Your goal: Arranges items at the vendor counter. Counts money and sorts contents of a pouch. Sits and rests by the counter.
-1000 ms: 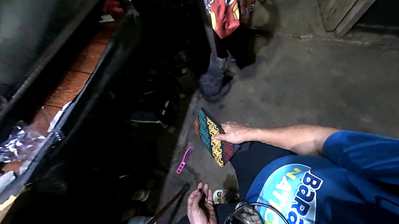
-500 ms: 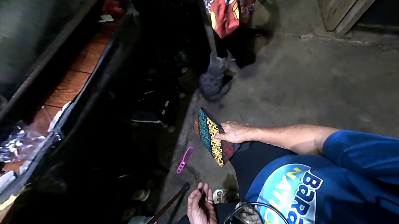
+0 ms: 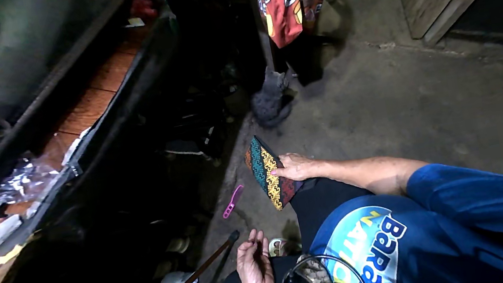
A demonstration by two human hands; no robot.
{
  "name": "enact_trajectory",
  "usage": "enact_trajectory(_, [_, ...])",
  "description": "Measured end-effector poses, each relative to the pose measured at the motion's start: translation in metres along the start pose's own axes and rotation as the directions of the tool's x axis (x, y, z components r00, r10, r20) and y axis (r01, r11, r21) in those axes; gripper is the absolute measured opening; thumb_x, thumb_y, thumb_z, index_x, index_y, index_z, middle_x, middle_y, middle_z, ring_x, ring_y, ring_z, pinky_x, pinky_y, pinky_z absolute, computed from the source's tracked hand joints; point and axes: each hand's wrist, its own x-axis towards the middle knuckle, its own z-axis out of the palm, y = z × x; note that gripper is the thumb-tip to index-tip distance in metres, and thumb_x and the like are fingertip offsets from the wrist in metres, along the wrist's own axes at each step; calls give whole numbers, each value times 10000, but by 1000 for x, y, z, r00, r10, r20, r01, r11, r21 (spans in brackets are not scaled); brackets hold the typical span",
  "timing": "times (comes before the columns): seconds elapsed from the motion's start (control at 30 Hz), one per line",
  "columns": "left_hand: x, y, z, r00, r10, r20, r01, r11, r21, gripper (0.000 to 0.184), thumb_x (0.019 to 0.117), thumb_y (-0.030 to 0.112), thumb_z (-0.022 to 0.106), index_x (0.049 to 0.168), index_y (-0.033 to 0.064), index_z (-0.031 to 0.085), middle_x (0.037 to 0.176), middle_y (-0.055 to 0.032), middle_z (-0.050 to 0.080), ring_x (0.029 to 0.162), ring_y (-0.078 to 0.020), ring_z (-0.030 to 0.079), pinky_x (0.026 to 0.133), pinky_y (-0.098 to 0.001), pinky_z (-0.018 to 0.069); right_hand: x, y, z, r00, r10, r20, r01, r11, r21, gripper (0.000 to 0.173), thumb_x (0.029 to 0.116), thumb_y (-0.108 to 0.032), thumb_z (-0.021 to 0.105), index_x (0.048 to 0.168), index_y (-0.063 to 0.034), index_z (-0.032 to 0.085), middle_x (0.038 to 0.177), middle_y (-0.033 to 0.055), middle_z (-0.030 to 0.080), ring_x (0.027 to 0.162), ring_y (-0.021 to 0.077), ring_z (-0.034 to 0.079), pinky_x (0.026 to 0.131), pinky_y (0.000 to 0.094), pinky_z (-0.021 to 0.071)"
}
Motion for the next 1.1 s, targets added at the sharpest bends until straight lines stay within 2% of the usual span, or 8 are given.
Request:
enact_trajectory(0.2, [1, 0, 0, 1000, 0, -4, 0, 1000, -10, 175, 993, -69, 414, 940, 75, 499, 1062, -93, 743, 886, -200, 752, 733, -342, 628, 0, 0, -1, 1000, 11, 7, -11, 1000, -3, 683, 1039, -555, 469, 1344, 45, 583, 1408, 258, 563, 1363, 376, 508, 1129, 592, 375])
enact_trajectory(0.43, [0, 1, 0, 1000, -14, 1, 14, 1000, -16, 112, 1059, 54, 426, 1027, 85, 529, 1049, -72, 735, 885, -190, 744, 749, -334, 625, 0, 0, -1, 1000, -3, 0, 3, 1000, -8, 680, 1036, -569, 468, 1328, 31, 598, 1369, 245, 594, 1328, 372, 541, 1110, 588, 400])
enact_trajectory(0.63, [0, 2, 0, 1000, -30, -5, 30, 999, -20, 117, 1075, 90, 422, 1045, 90, 536, 1025, -74, 736, 881, -194, 745, 751, -334, 625, 0, 1, 0, 1000, -7, 0, 7, 1000, 4, 664, 1038, -563, 469, 1296, 31, 613, 1337, 247, 608, 1305, 377, 555, 1095, 596, 407])
enact_trajectory(0.83, [0, 2, 2, 1000, -26, -12, 26, 999, -20, 121, 1075, 94, 408, 1062, 88, 528, 1022, -76, 736, 877, -192, 745, 751, -339, 625, 0, 0, -1, 1000, -3, 8, 3, 1000, -12, 677, 1041, -568, 459, 1314, 34, 603, 1353, 249, 599, 1318, 375, 546, 1106, 586, 403])
enact_trajectory(1.1, [1, 3, 2, 999, -45, -25, 44, 999, -33, 189, 1108, 179, 382, 1079, 91, 546, 986, -72, 744, 858, -192, 748, 758, -347, 626, -1, -1, -2, 1000, 0, 9, 0, 1000, -17, 676, 1046, -563, 449, 1326, 36, 595, 1358, 253, 595, 1325, 377, 539, 1109, 593, 392])
